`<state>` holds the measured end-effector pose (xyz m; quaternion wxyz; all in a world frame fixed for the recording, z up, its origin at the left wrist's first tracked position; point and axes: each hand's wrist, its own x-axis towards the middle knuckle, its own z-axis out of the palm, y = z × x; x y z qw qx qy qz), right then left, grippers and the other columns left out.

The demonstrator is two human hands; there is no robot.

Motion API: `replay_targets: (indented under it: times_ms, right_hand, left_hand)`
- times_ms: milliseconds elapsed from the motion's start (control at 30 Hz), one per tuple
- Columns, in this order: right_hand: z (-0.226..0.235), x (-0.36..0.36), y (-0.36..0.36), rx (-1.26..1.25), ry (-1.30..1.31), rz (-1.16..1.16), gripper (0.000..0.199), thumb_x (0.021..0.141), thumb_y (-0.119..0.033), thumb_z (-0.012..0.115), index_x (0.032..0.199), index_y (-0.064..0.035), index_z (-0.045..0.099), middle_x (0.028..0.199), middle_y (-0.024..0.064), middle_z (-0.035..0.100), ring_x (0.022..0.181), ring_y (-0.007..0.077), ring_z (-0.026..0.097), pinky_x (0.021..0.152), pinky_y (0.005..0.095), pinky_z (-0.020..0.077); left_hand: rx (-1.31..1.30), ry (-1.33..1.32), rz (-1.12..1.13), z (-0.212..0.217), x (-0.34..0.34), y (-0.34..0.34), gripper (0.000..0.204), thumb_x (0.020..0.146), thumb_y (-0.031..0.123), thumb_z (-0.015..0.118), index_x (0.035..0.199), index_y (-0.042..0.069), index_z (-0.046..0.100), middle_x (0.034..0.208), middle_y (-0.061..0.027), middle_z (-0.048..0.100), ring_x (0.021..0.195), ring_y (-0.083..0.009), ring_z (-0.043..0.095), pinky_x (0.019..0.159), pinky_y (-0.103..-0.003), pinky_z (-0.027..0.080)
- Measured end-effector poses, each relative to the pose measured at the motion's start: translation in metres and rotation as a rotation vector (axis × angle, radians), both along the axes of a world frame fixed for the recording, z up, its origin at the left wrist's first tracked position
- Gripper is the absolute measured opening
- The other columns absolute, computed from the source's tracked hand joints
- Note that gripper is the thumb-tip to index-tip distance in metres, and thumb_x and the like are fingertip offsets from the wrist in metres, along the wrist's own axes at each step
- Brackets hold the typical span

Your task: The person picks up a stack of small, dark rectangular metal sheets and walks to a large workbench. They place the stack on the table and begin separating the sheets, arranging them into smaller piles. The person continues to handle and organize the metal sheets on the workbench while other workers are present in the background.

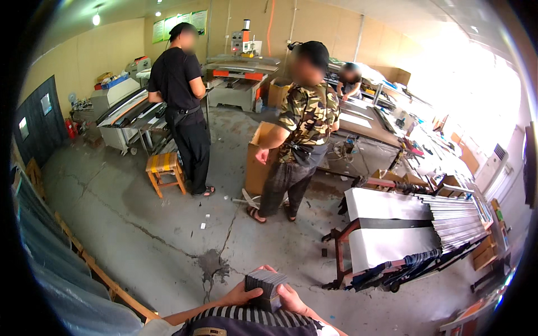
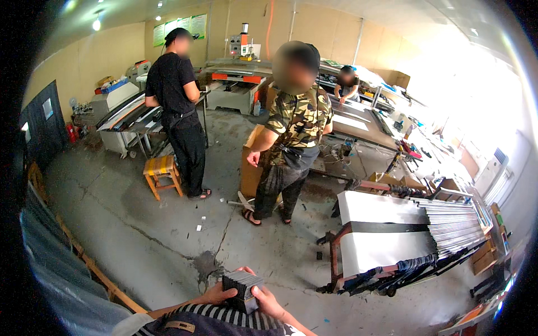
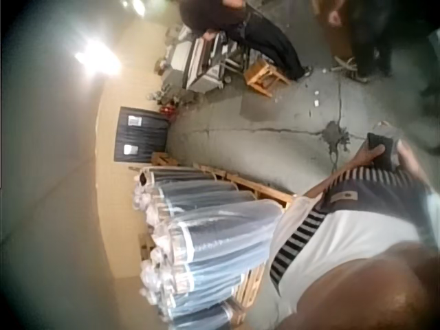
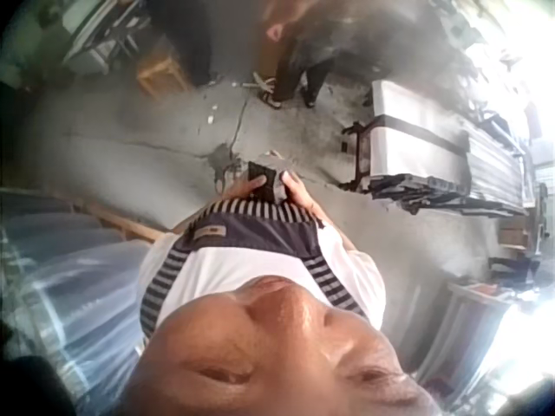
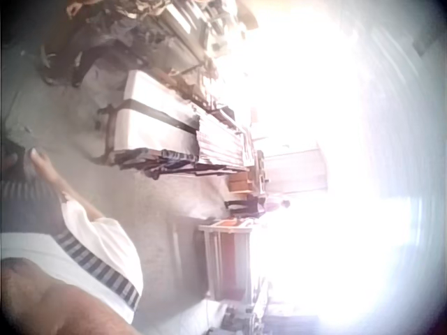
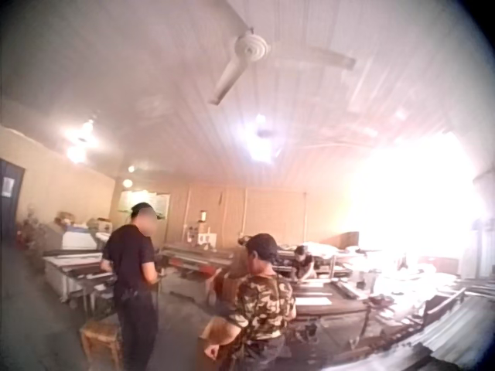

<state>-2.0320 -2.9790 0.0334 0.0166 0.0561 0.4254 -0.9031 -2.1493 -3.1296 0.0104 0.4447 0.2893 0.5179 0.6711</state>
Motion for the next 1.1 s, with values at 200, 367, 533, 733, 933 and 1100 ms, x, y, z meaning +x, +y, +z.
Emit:
replay_targets:
  times_ms: [200,367,533,733,933,1100]
  right_hand:
    - [-0.006,-0.006,-0.001,-0.133,-0.027,0.058,0.088,0.085,-0.055,0.058,0.146,-0.0038,0.02,0.139,0.0091,0.04,0.124,0.02,0.042,0.104,0.0345,0.0324]
    - [-0.009,-0.005,0.001,-0.311,-0.079,0.123,0.085,0.085,-0.059,0.053,0.144,-0.0046,0.025,0.14,0.01,0.041,0.125,0.0225,0.044,0.105,0.0364,0.0341]
    - [-0.02,-0.007,0.022,-0.375,-0.097,0.032,0.086,0.083,-0.062,0.053,0.143,-0.0058,0.029,0.141,0.0128,0.041,0.126,0.0292,0.044,0.106,0.044,0.0327]
    - [-0.035,0.001,0.059,-0.439,-0.117,-0.072,0.094,0.07,-0.07,0.062,0.138,-0.0101,0.037,0.132,0.0174,0.046,0.122,0.0353,0.044,0.104,0.0517,0.0321]
    - [-0.031,0.015,0.071,-0.45,-0.121,-0.004,0.099,0.067,-0.07,0.065,0.139,-0.0107,0.035,0.131,0.0197,0.047,0.118,0.036,0.047,0.101,0.0549,0.0355]
    - [-0.036,0.015,0.066,-0.493,-0.153,0.075,0.107,0.067,-0.07,0.064,0.144,-0.0079,0.024,0.134,0.0197,0.044,0.12,0.0353,0.047,0.103,0.0526,0.0368]
  left_hand:
    - [0.1,0.209,0.162,-0.011,0.009,-0.002,0.084,0.087,0.032,0.066,0.146,0.003,0.014,0.14,-0.0125,0.037,0.131,-0.0215,0.033,0.11,-0.036,0.022]
    - [-0.024,0.226,-0.006,-0.006,0.004,-0.002,0.069,0.089,0.03,0.064,0.141,0.0,0.029,0.138,-0.0113,0.039,0.128,-0.0207,0.037,0.108,-0.035,0.027]
    - [-0.09,0.242,0.169,0.006,0.001,-0.019,0.069,0.09,0.031,0.062,0.142,0.001,0.027,0.141,-0.0119,0.036,0.124,-0.0216,0.044,0.101,-0.034,0.037]
    - [0.216,0.532,0.427,0.143,-0.024,-0.054,0.073,0.087,0.032,0.066,0.141,0.001,0.029,0.139,-0.0132,0.04,0.116,-0.0225,0.051,0.095,-0.036,0.043]
    - [0.448,1.28,0.028,0.265,0.018,-0.081,0.056,0.084,0.051,0.062,0.112,0.002,0.06,0.104,-0.0144,0.065,0.113,-0.0303,0.055,0.095,-0.045,0.043]
    - [0.841,0.856,0.085,0.302,0.052,-0.053,0.055,0.086,0.036,0.063,0.131,0.007,0.048,0.12,-0.016,0.054,0.091,-0.0307,0.059,0.076,-0.043,0.052]
